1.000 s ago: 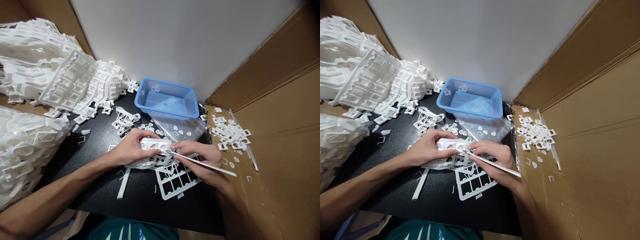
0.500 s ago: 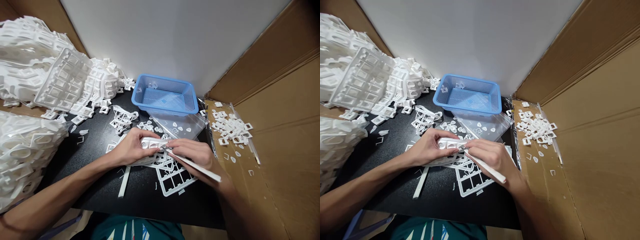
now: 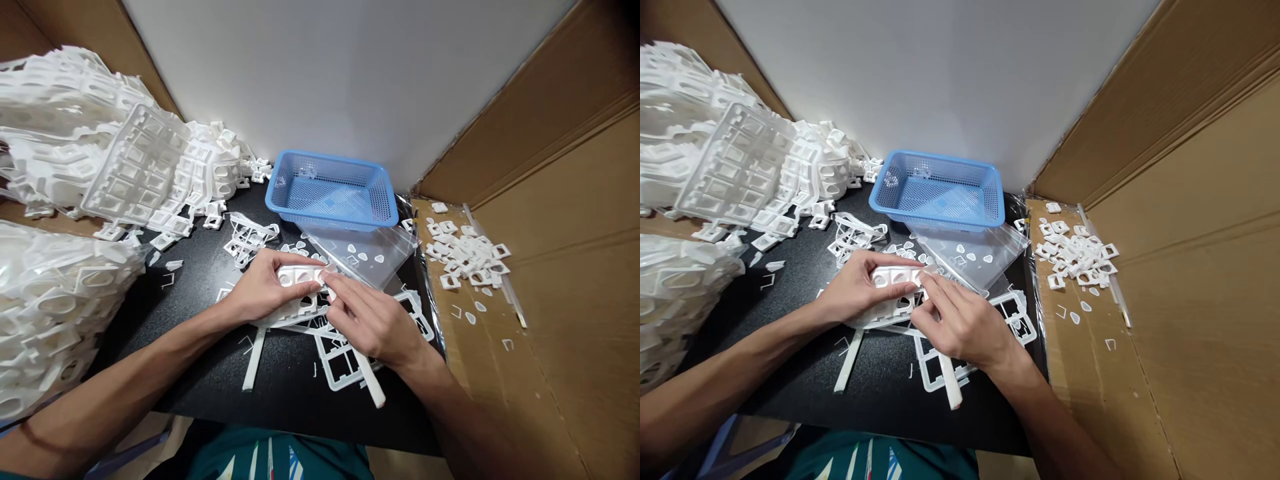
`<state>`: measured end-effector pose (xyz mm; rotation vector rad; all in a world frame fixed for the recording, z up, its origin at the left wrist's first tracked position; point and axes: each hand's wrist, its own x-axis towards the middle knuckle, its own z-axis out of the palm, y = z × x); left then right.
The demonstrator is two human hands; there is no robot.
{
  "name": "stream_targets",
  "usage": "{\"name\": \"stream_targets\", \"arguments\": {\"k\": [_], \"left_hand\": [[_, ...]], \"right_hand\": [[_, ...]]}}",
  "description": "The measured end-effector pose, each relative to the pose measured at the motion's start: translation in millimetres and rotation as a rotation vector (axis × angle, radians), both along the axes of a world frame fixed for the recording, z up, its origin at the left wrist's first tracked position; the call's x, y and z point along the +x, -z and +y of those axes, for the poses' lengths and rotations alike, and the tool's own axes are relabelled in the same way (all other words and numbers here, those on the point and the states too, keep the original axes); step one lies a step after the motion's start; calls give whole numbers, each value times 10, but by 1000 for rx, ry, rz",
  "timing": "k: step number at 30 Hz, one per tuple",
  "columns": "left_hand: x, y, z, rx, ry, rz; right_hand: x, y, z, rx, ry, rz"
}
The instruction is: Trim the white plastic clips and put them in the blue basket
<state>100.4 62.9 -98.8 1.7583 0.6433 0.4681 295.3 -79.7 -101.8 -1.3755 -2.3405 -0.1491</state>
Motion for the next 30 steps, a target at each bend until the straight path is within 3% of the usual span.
{"name": "stream_targets", "arguments": {"k": [8, 23, 26, 30], "left_hand": [[-13, -21, 21, -132, 19, -4], [-25, -62, 18, -312, -69, -2], [-21, -84, -13, -246, -34, 20], [12, -107, -35, -62, -10, 49]], "right_hand": [[17, 8, 77, -40, 91, 163], [42, 206, 194, 173, 288, 262], [200, 169, 235, 198, 433, 287], [355, 77, 216, 77, 436, 305]]}}
